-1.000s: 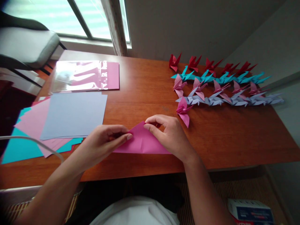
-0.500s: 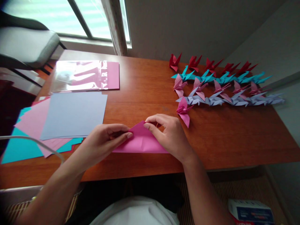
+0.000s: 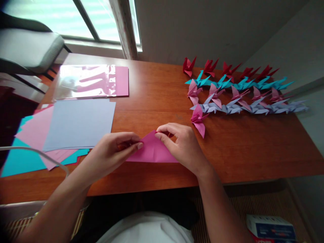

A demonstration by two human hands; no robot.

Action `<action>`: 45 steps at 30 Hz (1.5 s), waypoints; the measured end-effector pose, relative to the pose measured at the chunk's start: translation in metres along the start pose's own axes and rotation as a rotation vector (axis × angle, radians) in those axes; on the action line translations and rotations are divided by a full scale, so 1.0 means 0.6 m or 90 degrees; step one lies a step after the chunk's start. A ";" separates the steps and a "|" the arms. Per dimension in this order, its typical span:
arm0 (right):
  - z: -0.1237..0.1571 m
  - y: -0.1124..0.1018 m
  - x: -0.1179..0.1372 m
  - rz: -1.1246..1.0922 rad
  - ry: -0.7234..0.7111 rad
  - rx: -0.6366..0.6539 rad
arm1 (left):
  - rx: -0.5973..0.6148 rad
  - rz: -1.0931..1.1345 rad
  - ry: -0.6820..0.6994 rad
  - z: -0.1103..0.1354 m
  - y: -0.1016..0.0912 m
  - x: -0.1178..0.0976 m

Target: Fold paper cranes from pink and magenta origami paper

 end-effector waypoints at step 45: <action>-0.059 0.066 -0.015 0.386 -0.140 0.212 | -0.105 -0.596 -0.033 -0.039 0.011 -0.021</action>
Point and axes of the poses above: each hand's wrist, its own z-axis away from the middle knuckle, its own y-axis out of the palm, x = y × z, the point moved 7 cm from there along -z, towards the middle knuckle, and after that the axes turned 2 degrees about x, right-handed, at the moved point
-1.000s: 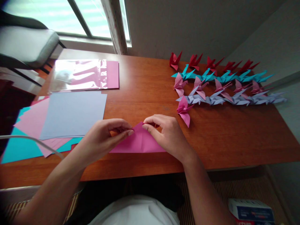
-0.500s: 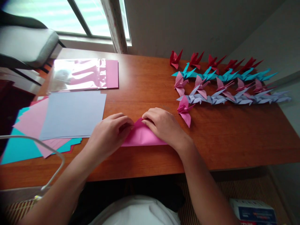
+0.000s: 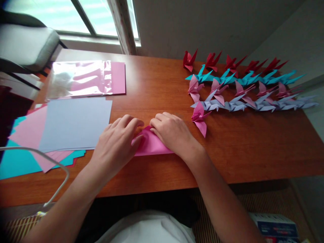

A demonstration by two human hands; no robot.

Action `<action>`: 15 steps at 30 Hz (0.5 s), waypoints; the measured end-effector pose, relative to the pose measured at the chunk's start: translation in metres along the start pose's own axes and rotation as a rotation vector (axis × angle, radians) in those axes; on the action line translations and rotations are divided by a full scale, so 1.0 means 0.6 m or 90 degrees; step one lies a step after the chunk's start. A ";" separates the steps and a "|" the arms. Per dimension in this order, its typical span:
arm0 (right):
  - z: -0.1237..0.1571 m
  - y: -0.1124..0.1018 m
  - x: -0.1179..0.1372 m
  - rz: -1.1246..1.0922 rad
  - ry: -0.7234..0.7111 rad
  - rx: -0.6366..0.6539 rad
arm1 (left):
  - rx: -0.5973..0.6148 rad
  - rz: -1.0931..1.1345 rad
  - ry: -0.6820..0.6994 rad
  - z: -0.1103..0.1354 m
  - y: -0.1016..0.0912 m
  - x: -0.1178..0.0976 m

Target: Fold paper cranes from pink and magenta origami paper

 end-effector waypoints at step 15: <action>-0.008 -0.008 0.001 -0.118 0.095 0.032 | 0.065 0.148 0.085 -0.001 0.011 -0.015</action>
Point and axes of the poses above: each hand's wrist, its own z-axis away from the middle knuckle, its own y-axis out of the palm, x = y × z, the point moved 7 cm from there along -z, towards the middle knuckle, and after that the axes turned 2 degrees about x, right-handed, at the moved point
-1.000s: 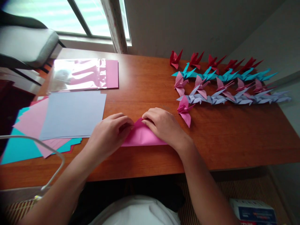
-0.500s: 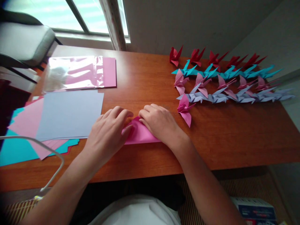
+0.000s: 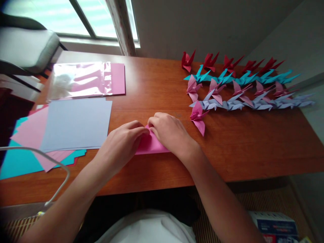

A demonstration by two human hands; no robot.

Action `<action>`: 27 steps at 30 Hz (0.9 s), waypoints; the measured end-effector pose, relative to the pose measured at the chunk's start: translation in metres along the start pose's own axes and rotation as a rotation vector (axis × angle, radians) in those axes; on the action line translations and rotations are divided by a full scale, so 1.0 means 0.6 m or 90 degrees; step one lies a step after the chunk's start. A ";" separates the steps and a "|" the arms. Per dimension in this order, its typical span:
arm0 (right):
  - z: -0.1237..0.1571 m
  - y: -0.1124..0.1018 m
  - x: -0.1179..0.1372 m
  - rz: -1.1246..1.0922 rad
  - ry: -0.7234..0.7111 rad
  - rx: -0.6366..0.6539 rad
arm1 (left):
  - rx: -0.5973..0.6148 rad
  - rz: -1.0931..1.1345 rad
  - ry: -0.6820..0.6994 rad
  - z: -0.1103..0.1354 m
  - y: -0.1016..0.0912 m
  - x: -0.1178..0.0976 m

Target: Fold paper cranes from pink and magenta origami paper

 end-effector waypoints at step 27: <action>0.017 0.015 -0.001 -0.010 0.042 0.013 | 0.043 -0.061 -0.023 0.019 0.011 -0.017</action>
Point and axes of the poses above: each hand's wrist, its own z-axis away from the middle knuckle, its own y-axis out of the palm, x = y × z, the point moved 7 cm from there along -z, towards the middle knuckle, and after that the axes turned 2 degrees about x, right-handed, at the moved point
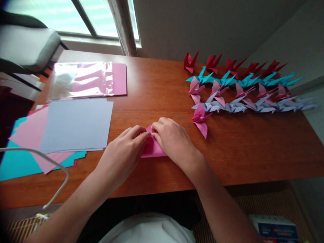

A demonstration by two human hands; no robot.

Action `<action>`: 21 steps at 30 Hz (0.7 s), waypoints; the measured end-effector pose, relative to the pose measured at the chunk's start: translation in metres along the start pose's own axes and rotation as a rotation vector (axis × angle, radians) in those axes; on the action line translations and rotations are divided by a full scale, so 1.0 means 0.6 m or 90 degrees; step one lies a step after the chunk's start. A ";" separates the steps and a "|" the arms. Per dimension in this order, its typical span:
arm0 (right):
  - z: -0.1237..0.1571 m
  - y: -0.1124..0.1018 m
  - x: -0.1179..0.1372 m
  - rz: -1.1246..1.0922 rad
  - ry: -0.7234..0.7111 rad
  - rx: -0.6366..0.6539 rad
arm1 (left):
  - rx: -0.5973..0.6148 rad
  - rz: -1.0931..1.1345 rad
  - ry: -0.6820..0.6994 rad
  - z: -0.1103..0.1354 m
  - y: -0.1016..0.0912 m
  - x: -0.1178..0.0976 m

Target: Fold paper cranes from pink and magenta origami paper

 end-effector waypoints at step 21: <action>0.058 0.021 0.031 0.080 0.015 0.000 | -0.024 -0.028 0.023 0.014 0.005 -0.025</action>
Point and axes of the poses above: each hand's wrist, its own z-axis away from the middle knuckle, its own y-axis out of the palm, x = y × z, the point moved 7 cm from there along -z, towards the middle knuckle, and after that the axes turned 2 degrees about x, right-handed, at the moved point
